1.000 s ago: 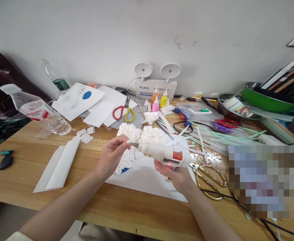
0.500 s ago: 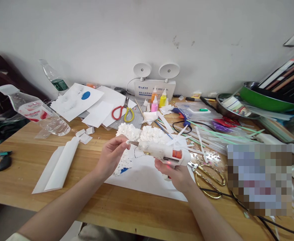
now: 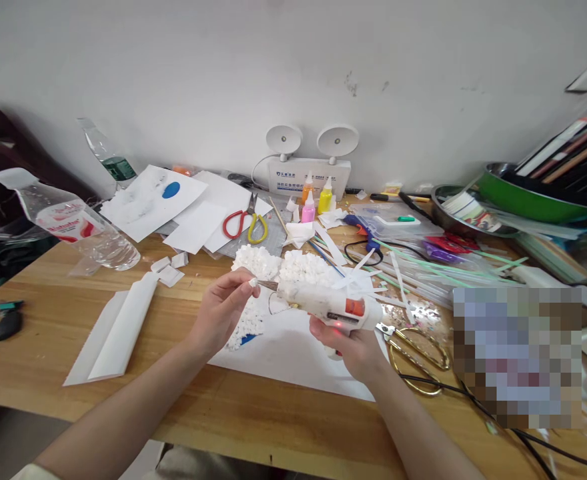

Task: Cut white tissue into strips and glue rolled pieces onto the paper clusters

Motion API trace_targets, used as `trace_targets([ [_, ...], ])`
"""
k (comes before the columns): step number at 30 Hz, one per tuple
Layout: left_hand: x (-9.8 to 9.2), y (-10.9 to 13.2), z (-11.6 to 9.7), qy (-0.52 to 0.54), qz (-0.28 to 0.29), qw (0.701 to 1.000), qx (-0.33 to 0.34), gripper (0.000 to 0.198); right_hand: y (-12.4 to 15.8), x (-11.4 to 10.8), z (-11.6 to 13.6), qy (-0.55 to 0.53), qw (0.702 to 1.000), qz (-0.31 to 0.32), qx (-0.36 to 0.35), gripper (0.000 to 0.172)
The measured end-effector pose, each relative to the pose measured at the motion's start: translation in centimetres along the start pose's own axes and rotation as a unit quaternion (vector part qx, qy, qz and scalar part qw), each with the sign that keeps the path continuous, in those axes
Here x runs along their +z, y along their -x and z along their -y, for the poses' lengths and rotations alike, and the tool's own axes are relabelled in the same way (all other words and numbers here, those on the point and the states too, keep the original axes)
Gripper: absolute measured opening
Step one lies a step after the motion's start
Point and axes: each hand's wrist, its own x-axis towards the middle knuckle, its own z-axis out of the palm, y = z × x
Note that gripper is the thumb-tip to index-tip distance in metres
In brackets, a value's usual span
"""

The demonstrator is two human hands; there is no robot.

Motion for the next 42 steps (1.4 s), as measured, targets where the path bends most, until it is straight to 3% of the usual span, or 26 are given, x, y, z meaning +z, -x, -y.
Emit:
trace_targets([
  [14, 0.1, 0.0, 0.1, 0.004, -0.013, 1.0, 0.0, 0.008, 0.0, 0.2, -0.1, -0.007, 0.999, 0.007, -0.035, 0.026],
  [22, 0.1, -0.1, 0.1, 0.003, -0.009, 1.0, 0.003, 0.009, 0.1, 0.2, 0.0, 0.01, 1.0, -0.014, -0.012, 0.027],
  [28, -0.1, 0.0, 0.2, -0.005, -0.006, 1.0, 0.015, 0.008, -0.2, 0.0, 0.2, 0.046, 0.997, -0.049, 0.029, 0.025],
  [31, -0.2, 0.0, 0.1, -0.006, -0.006, 1.0, 0.028, 0.006, -0.7, -0.4, 0.5, 0.084, 0.992, -0.096, 0.011, 0.022],
  [34, -0.3, -0.2, 0.1, -0.007, -0.01, 0.999, 0.035, 0.006, -1.7, -1.4, 0.4, 0.118, 0.974, -0.193, -0.025, 0.019],
  [38, -0.6, -0.3, 0.0, -0.023, -0.019, 0.998, 0.051, 0.005, -3.9, -4.0, -0.5, 0.19, 0.918, -0.347, -0.03, 0.027],
  [40, -0.6, -0.3, -0.1, -0.034, -0.023, 0.997, 0.06, 0.006, -5.4, -5.6, -1.0, 0.277, 0.888, -0.368, -0.008, 0.034],
  [42, -0.6, -0.3, -0.3, -0.043, -0.025, 0.997, 0.062, 0.008, -7.0, -6.9, -1.4, 0.413, 0.841, -0.349, 0.024, 0.039],
])
